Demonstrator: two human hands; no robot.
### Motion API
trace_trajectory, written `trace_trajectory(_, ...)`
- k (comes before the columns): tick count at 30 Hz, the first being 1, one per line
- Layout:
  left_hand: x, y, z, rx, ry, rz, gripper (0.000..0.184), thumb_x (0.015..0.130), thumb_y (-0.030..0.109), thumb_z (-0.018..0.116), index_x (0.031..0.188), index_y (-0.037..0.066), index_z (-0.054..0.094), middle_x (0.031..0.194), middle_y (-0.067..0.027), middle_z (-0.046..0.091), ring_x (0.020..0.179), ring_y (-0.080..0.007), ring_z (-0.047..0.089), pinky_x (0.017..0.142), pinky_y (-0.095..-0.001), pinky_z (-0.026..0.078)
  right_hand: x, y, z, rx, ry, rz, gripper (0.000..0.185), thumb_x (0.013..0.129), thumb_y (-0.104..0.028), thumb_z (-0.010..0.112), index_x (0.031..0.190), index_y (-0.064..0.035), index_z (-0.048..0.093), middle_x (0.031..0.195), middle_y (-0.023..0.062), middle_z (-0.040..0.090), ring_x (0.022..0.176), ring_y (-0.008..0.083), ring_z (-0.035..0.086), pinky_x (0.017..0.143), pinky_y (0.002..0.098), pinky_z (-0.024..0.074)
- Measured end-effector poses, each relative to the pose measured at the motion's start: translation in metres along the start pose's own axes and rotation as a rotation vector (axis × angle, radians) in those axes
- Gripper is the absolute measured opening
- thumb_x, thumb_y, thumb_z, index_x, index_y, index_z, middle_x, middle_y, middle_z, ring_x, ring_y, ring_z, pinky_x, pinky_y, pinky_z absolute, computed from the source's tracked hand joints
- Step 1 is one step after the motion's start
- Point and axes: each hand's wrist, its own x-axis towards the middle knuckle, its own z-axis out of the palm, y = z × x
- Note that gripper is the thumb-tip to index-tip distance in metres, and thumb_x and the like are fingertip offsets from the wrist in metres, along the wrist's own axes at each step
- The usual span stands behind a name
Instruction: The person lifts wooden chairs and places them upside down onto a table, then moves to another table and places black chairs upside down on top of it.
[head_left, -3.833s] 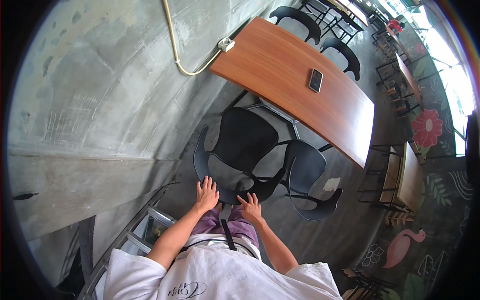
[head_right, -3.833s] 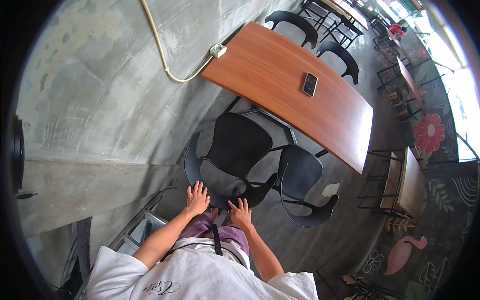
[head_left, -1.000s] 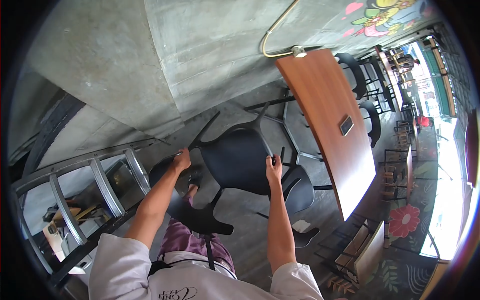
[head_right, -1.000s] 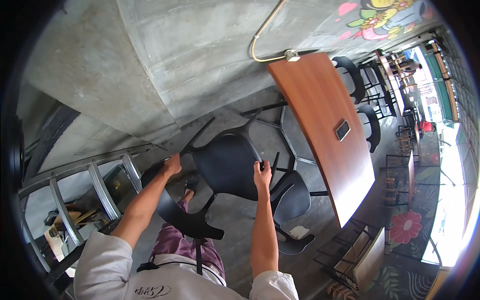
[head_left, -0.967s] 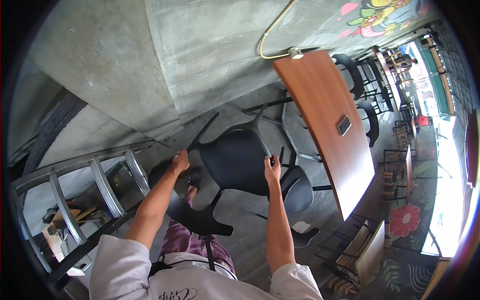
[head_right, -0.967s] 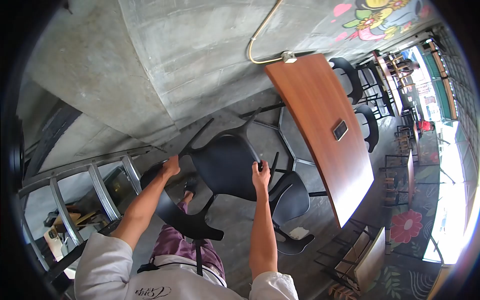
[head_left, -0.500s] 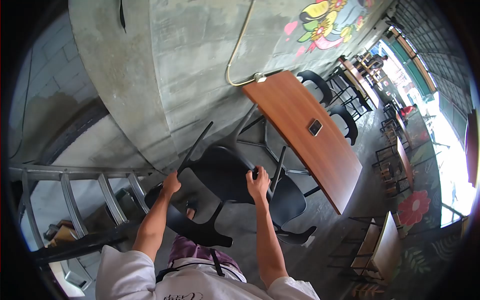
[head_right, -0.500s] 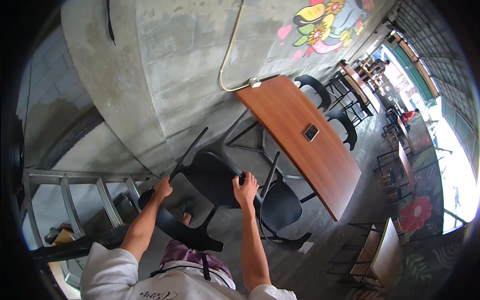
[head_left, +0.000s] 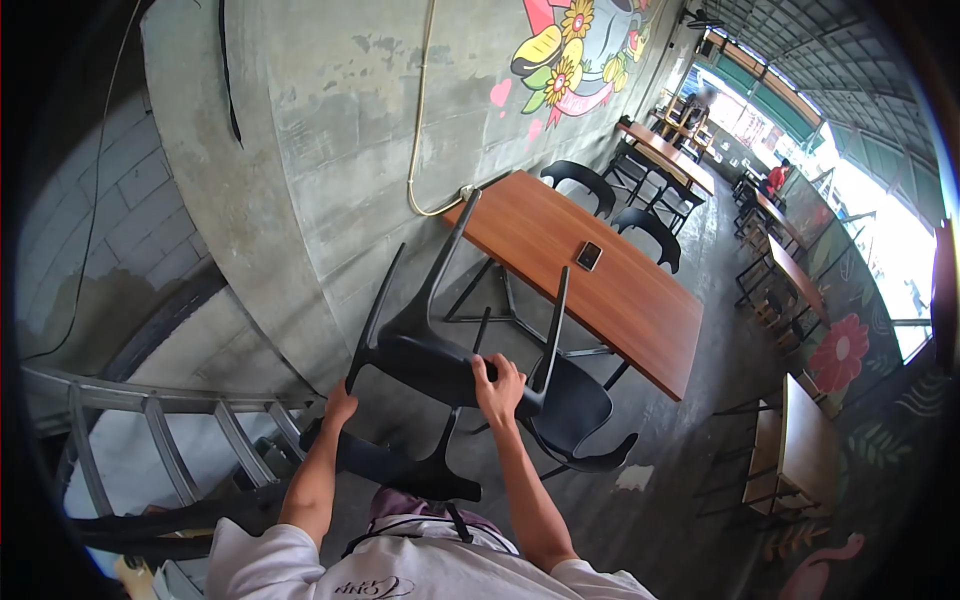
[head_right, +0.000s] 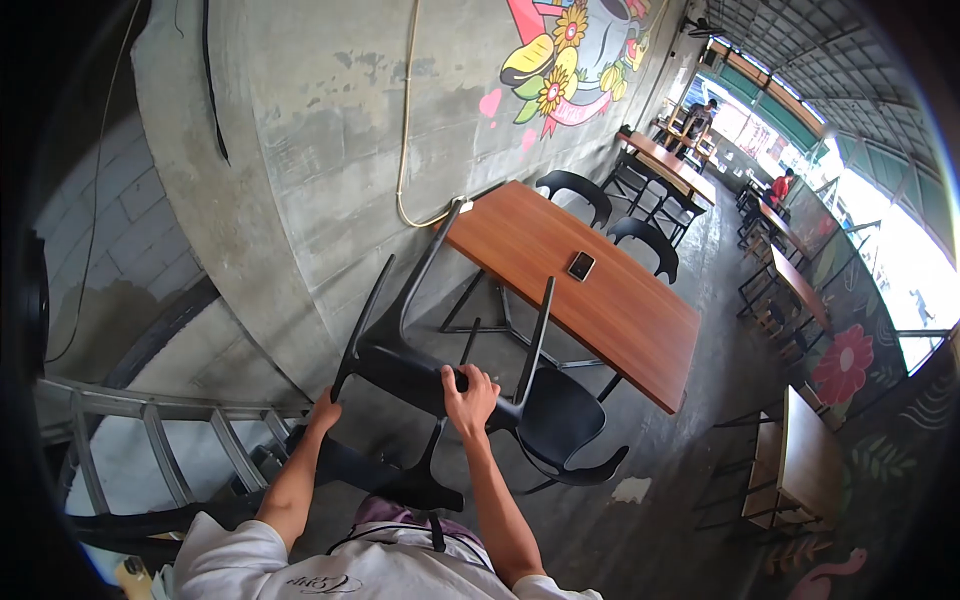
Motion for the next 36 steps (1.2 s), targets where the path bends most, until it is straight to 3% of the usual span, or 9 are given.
trace_trajectory(2, 0.012, -0.009, -0.008, -0.092, -0.022, -0.002, 0.039, 0.087, 0.018, 0.048, 0.121, 0.000, 0.057, 0.109, -0.0258, 0.064, 0.111, -0.0438, 0.057, 0.088, -0.0533, 0.045, -0.012, -0.022, -0.015, 0.011, 0.027, 0.144, 0.041, 0.087, -0.046, 0.063, 0.085, -0.0049, 0.070, 0.083, 0.0121, 0.067, 0.086, 0.0296, 0.060, 0.087, 0.0373, 0.0388)
trace_trajectory(4, 0.036, -0.017, -0.017, -0.294, -0.379, -0.232, 0.039, 0.092, 0.029, 0.043, 0.107, -0.001, 0.063, 0.097, -0.0222, 0.067, 0.094, -0.0356, 0.064, 0.076, -0.0488, 0.048, -0.022, -0.026, -0.014, 0.047, 0.139, 0.215, 0.045, 0.090, -0.047, 0.059, 0.089, -0.0050, 0.074, 0.080, 0.0134, 0.069, 0.082, 0.0311, 0.059, 0.084, 0.0389, 0.0420)
trace_trajectory(9, 0.082, -0.006, -0.002, -0.715, -0.002, -0.208, 0.046, 0.094, 0.042, 0.044, 0.096, 0.002, 0.067, 0.081, -0.0138, 0.067, 0.067, -0.0206, 0.064, 0.057, -0.0353, 0.048, -0.044, -0.039, -0.032, 0.091, 0.264, 0.167, 0.048, 0.093, -0.043, 0.055, 0.085, 0.0008, 0.073, 0.067, 0.0176, 0.065, 0.064, 0.0264, 0.057, 0.069, 0.0383, 0.0420)
trace_trajectory(15, 0.118, 0.125, -0.033, -0.779, -0.089, -0.098, 0.037, 0.089, 0.043, 0.056, 0.101, 0.009, 0.062, 0.091, -0.0050, 0.066, 0.079, -0.0176, 0.064, 0.070, -0.0339, 0.050, -0.081, -0.052, -0.080, 0.158, 0.168, 0.206, 0.049, 0.095, -0.040, 0.050, 0.079, 0.0031, 0.067, 0.068, 0.0140, 0.057, 0.069, 0.0246, 0.050, 0.069, 0.0388, 0.0364)
trace_trajectory(18, 0.157, 0.154, -0.024, -0.579, -0.342, 0.202, 0.034, 0.093, 0.041, 0.055, 0.102, 0.008, 0.056, 0.089, -0.0029, 0.064, 0.079, -0.0138, 0.063, 0.069, -0.0326, 0.050, -0.097, -0.055, -0.099, 0.175, 0.108, 0.251, 0.049, 0.093, -0.043, 0.051, 0.077, 0.0004, 0.067, 0.072, 0.0090, 0.055, 0.082, 0.0207, 0.043, 0.078, 0.0357, 0.0317)
trace_trajectory(20, 0.125, 0.199, -0.023, -0.669, -0.272, 0.139, 0.033, 0.091, 0.037, 0.060, 0.091, 0.004, 0.059, 0.081, -0.0052, 0.062, 0.077, -0.0165, 0.063, 0.063, -0.0337, 0.048, -0.105, -0.047, -0.104, 0.228, 0.150, 0.280, 0.049, 0.093, -0.043, 0.052, 0.075, 0.0002, 0.066, 0.071, 0.0078, 0.055, 0.081, 0.0199, 0.042, 0.077, 0.0353, 0.0313)
trace_trajectory(24, 0.116, 0.201, -0.010, -0.332, -0.074, 0.164, 0.037, 0.091, 0.039, 0.063, 0.084, 0.003, 0.061, 0.073, -0.0062, 0.064, 0.066, -0.0143, 0.065, 0.057, -0.0345, 0.051, -0.110, -0.032, -0.110, 0.284, 0.194, 0.307, 0.048, 0.093, -0.041, 0.054, 0.069, -0.0008, 0.064, 0.069, 0.0050, 0.055, 0.079, 0.0173, 0.042, 0.077, 0.0343, 0.0312)
trace_trajectory(28, 0.093, 0.202, -0.029, -0.683, -0.424, 0.019, 0.049, 0.083, 0.052, 0.073, 0.071, 0.008, 0.054, 0.054, 0.0000, 0.049, 0.041, -0.0111, 0.048, 0.041, -0.0281, 0.039, -0.111, -0.028, -0.113, 0.261, 0.240, 0.280, 0.049, 0.095, -0.039, 0.054, 0.065, -0.0019, 0.062, 0.060, 0.0031, 0.051, 0.072, 0.0159, 0.042, 0.077, 0.0341, 0.0307)
trace_trajectory(36, 0.086, 0.183, -0.038, -0.761, -0.551, -0.241, 0.036, 0.086, 0.032, 0.069, 0.066, 0.014, 0.045, 0.050, 0.0054, 0.036, 0.040, -0.0084, 0.033, 0.043, -0.0283, 0.032, -0.104, -0.020, -0.110, 0.184, 0.233, 0.242, 0.045, 0.096, -0.032, 0.059, 0.060, -0.0058, 0.062, 0.053, 0.0032, 0.051, 0.062, 0.0184, 0.042, 0.073, 0.0325, 0.0331)
